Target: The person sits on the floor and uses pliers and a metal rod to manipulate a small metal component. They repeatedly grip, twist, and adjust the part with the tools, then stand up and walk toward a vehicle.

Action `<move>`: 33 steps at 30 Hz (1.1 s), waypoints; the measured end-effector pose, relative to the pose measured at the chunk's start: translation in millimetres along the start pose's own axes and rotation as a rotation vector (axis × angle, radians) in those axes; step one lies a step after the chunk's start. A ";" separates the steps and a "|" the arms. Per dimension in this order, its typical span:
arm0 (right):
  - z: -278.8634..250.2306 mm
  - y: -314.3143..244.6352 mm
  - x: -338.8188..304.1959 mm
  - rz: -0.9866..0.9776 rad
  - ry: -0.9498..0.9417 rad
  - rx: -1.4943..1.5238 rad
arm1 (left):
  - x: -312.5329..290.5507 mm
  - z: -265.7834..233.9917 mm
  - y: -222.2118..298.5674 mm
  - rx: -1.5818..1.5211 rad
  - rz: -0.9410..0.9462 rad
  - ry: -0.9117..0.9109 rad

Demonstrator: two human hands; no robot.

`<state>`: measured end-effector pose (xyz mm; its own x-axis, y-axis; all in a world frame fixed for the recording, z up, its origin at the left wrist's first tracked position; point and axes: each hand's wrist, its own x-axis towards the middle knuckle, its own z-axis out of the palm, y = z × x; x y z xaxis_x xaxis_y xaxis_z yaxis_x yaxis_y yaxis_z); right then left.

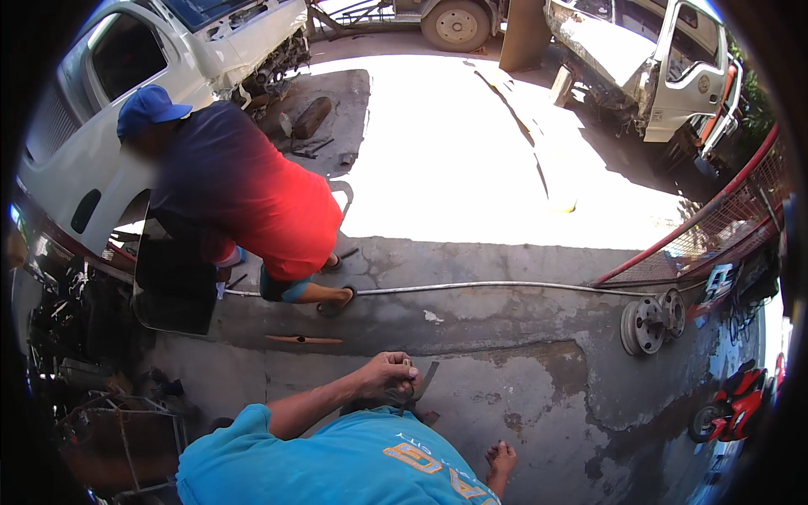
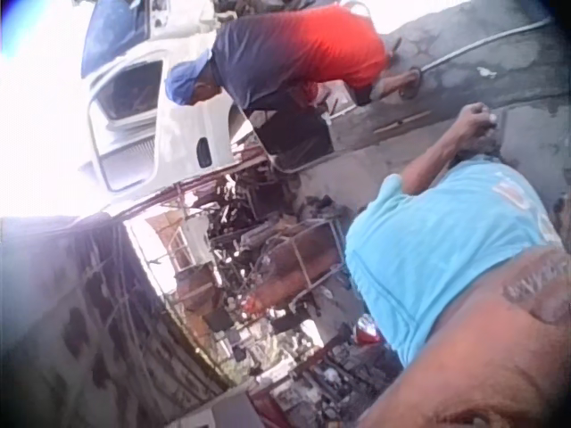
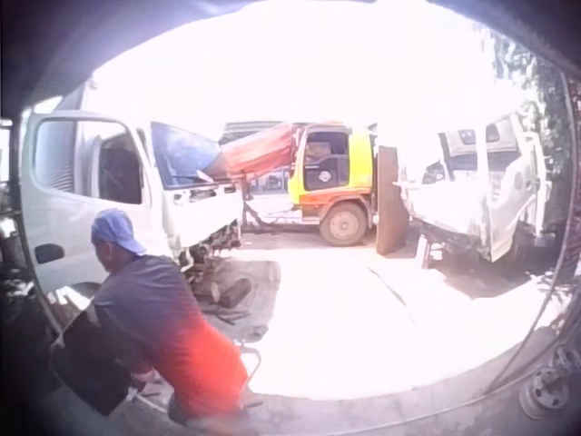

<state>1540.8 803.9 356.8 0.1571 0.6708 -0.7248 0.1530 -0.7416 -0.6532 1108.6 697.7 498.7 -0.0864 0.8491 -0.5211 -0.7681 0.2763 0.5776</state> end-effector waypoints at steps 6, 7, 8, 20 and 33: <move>18.7 -104.1 86.1 0.010 -0.111 -0.135 | 68.1 25.0 27.9 -0.049 0.130 0.140; 22.3 -109.6 105.5 0.020 -0.150 -0.137 | 84.3 23.3 34.4 -0.044 0.137 0.129; 24.7 -111.7 118.9 0.030 -0.161 -0.128 | 102.6 22.1 42.4 -0.037 0.141 0.112; 113.7 -249.3 265.5 0.169 -0.301 -0.236 | 243.3 41.7 162.1 -0.034 0.307 0.351; 191.3 -457.2 482.0 0.019 -0.573 -0.409 | 272.9 33.8 39.3 -0.547 0.471 1.116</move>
<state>1359.9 1464.7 264.1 -0.3576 0.4643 -0.8103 0.5277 -0.6153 -0.5855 1076.2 955.6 400.4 -0.6818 -0.0818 -0.7270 -0.6532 -0.3793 0.6553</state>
